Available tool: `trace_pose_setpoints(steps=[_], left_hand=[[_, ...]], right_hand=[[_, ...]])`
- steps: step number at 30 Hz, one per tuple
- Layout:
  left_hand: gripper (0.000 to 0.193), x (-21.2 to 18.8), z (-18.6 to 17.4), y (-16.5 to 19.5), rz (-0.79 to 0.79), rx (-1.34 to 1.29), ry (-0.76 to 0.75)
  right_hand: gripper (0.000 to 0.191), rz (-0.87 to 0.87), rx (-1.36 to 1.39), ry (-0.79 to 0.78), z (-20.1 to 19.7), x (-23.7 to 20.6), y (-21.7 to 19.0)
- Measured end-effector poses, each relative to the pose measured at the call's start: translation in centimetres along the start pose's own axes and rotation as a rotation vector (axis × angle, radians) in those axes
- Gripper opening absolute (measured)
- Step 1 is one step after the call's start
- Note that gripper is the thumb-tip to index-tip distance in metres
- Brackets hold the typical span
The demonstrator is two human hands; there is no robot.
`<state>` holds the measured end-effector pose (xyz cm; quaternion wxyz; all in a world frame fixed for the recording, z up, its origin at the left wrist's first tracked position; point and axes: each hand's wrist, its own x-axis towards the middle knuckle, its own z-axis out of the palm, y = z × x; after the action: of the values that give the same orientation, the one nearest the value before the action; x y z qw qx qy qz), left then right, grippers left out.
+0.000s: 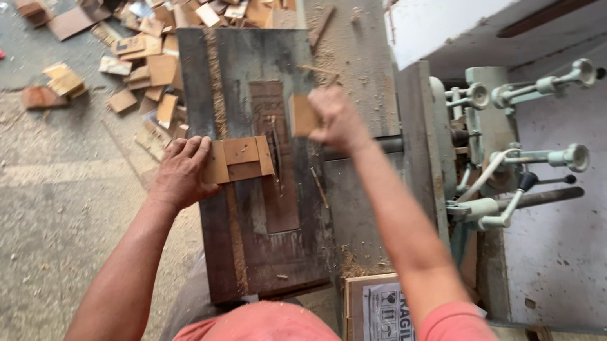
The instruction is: The person uses a table saw to cut multiple wooden boards and a cardboard box into smaller pieces. They feed each item through the saw blade, then set the cut pieces aside on the floor or nearby surfaces.
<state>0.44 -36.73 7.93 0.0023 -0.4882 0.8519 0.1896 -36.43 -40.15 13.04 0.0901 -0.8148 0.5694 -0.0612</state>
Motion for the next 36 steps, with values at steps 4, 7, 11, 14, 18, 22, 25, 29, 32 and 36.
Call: trace_pose_setpoints(steps=[4,7,11,14,18,22,25,29,32,36], left_hand=[[0.106,-6.9,0.8,1.0,-0.001,-0.053,0.032],[0.104,-11.7,2.5,3.8,0.037,-0.087,-0.003],[0.107,-14.2,5.2,9.0,0.080,-0.049,-0.066],[0.112,-13.8,6.6,11.6,0.097,-0.030,-0.047],[0.125,-13.0,6.9,11.3,0.124,-0.022,-0.033],[0.120,-13.6,6.3,9.9,0.139,-0.035,-0.030],[0.111,-13.4,6.1,9.8,0.164,0.001,-0.031],[0.106,-11.7,6.2,10.3,0.205,-0.015,0.029],[0.105,-10.6,6.3,10.3,0.197,-0.026,0.013],[0.105,-9.6,6.2,9.6,0.179,-0.008,-0.003]], right_hand=[[0.069,-0.229,-0.398,0.541,-6.6,3.8,2.1],[0.069,-0.050,0.034,0.632,-9.2,1.5,1.0],[0.051,0.175,0.170,0.583,-6.7,-10.4,-4.9],[0.050,0.123,0.395,0.383,-1.6,-18.4,-11.1],[0.092,0.161,0.332,-0.030,4.2,-23.3,-14.5],[0.097,0.124,0.322,-0.078,7.3,-24.1,-13.8],[0.097,0.093,0.283,-0.075,7.8,-24.1,-12.9],[0.095,0.090,0.237,-0.053,7.5,-23.3,-12.0],[0.093,0.096,0.251,-0.033,7.2,-22.5,-11.5],[0.094,0.066,0.220,-0.029,7.2,-21.4,-11.1]])
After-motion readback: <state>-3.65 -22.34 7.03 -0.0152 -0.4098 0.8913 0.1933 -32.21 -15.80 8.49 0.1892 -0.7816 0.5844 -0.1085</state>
